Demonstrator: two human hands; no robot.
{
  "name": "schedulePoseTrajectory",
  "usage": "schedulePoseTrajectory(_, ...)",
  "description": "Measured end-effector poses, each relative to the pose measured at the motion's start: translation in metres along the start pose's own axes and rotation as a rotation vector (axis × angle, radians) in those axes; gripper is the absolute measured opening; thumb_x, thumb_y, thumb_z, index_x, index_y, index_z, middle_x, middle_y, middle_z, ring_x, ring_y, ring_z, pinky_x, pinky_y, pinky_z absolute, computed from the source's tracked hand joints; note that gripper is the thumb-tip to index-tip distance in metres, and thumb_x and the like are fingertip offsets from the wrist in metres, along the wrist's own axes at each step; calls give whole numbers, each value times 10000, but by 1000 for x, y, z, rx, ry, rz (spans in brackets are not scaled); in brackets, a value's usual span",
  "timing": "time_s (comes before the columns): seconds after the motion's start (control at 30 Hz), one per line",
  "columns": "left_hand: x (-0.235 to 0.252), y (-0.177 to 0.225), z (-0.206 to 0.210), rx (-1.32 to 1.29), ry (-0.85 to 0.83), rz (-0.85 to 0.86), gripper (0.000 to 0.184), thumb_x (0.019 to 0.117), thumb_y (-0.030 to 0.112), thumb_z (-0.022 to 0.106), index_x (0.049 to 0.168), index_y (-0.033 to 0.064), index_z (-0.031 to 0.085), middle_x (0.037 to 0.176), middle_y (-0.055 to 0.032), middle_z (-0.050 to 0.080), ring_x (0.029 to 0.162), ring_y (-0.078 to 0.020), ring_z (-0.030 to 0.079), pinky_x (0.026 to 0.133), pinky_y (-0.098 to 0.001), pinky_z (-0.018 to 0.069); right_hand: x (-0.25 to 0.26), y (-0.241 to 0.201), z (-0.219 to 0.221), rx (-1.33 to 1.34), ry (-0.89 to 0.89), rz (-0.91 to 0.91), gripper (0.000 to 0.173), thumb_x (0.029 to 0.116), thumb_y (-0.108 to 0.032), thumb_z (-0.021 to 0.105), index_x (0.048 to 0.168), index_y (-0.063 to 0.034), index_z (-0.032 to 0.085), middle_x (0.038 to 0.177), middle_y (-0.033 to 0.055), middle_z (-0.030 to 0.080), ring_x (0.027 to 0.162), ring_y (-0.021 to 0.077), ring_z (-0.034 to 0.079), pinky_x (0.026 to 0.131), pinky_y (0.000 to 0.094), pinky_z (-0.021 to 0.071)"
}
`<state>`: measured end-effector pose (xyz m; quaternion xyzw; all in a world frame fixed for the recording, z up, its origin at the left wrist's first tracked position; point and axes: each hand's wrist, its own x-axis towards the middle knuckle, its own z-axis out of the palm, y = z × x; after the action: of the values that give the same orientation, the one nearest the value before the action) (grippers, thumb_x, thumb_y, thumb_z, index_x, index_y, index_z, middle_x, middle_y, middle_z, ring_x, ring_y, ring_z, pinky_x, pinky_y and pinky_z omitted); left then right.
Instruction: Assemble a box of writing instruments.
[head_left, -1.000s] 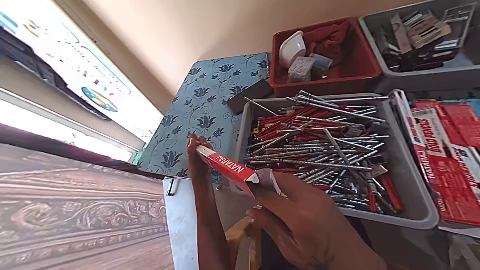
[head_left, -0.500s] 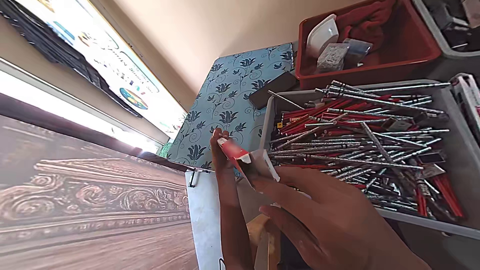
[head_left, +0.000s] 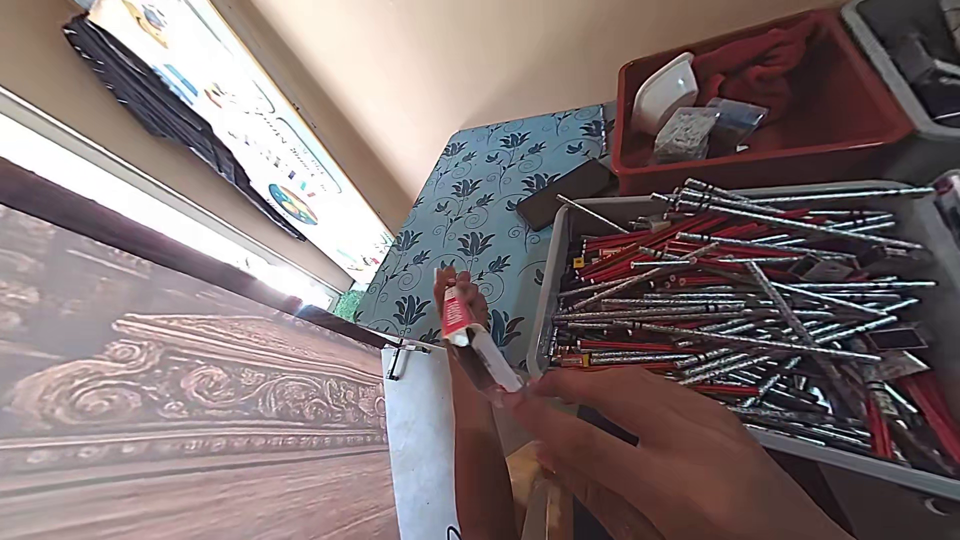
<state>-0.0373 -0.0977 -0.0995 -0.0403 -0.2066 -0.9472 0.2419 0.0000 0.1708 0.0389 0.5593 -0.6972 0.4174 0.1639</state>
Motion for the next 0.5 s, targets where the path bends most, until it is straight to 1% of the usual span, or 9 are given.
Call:
schedulePoseTrajectory(0.03, -10, 1, 8, 10, 48, 12, 259, 1057, 410, 485, 949, 266, 672, 792, 132, 633, 668, 29, 609, 603, -119, 510, -3, 4, -2, 33, 18, -3, 277, 1063, -252, 545, 1287, -161, 680, 1080, 94, 741, 949, 188, 687, 817, 272, 525)
schedulePoseTrajectory(0.07, -19, 3, 13, -22, 79, 31, 242, 1042, 396, 502, 1054, 233, 680, 899, 89, 656, 776, -16, 627, 692, -152, 520, -8, 9, -7, 48, 30, 1, 272, 1063, -246, 548, 1281, -148, 678, 1069, 90, 738, 956, 169, 686, 825, 255, 527)
schedulePoseTrajectory(0.1, -13, 5, -12, -71, -144, 32, 300, 1052, 397, 499, 1196, 191, 663, 1037, 47, 681, 895, -49, 660, 770, -177, 545, -13, 16, -13, 32, 34, 13, 266, 1064, -241, 549, 1266, -135, 684, 1055, 89, 741, 954, 158, 691, 827, 248, 535)
schedulePoseTrajectory(0.17, 9, 7, -29, -251, -304, -9, 368, 1070, 376, 462, 1112, 94, 695, 974, -22, 716, 810, -85, 706, 674, -178, 571, -23, 35, -30, -97, 10, 31, 263, 1069, -245, 527, 1215, -119, 705, 1009, 74, 747, 932, 143, 691, 806, 240, 531)
schedulePoseTrajectory(0.23, 13, 7, -25, -303, -281, 2, 404, 1069, 379, 461, 1032, 68, 716, 894, -36, 724, 745, -93, 713, 631, -181, 575, -26, 57, -50, -243, -58, 24, 273, 1067, -238, 506, 1129, -105, 736, 942, 61, 754, 877, 138, 700, 766, 244, 538)
schedulePoseTrajectory(0.33, 12, 5, -17, -234, -192, 81, 440, 1093, 391, 392, 971, 114, 712, 817, 19, 698, 648, -34, 665, 555, -134, 527, -11, 90, -71, -320, -215, 9, 300, 1018, -240, 511, 1074, -111, 776, 883, 15, 743, 809, 101, 699, 714, 246, 561)
schedulePoseTrajectory(0.37, 11, 3, -17, -230, -193, 115, 380, 1089, 351, 419, 994, 120, 705, 840, 17, 697, 658, -34, 666, 551, -133, 527, -1, 101, -73, -316, -269, -7, 306, 1003, -236, 513, 1076, -103, 778, 870, 17, 735, 776, 114, 695, 672, 271, 562)
schedulePoseTrajectory(0.43, 11, 0, -16, -226, -230, 195, 139, 977, 211, 654, 1080, 131, 702, 923, -6, 710, 700, -49, 684, 563, -140, 546, 24, 122, -70, -311, -417, -17, 292, 1001, -198, 516, 1126, -102, 762, 931, 38, 745, 813, 171, 716, 678, 354, 579)
schedulePoseTrajectory(0.5, 10, -1, -15, -205, -264, 237, 306, 828, 138, 816, 1110, 128, 699, 969, -17, 716, 714, -47, 686, 583, -136, 555, 52, 147, -53, -298, -545, -54, 235, 975, -81, 561, 1101, -63, 758, 918, 120, 736, 830, 291, 727, 691, 478, 578)
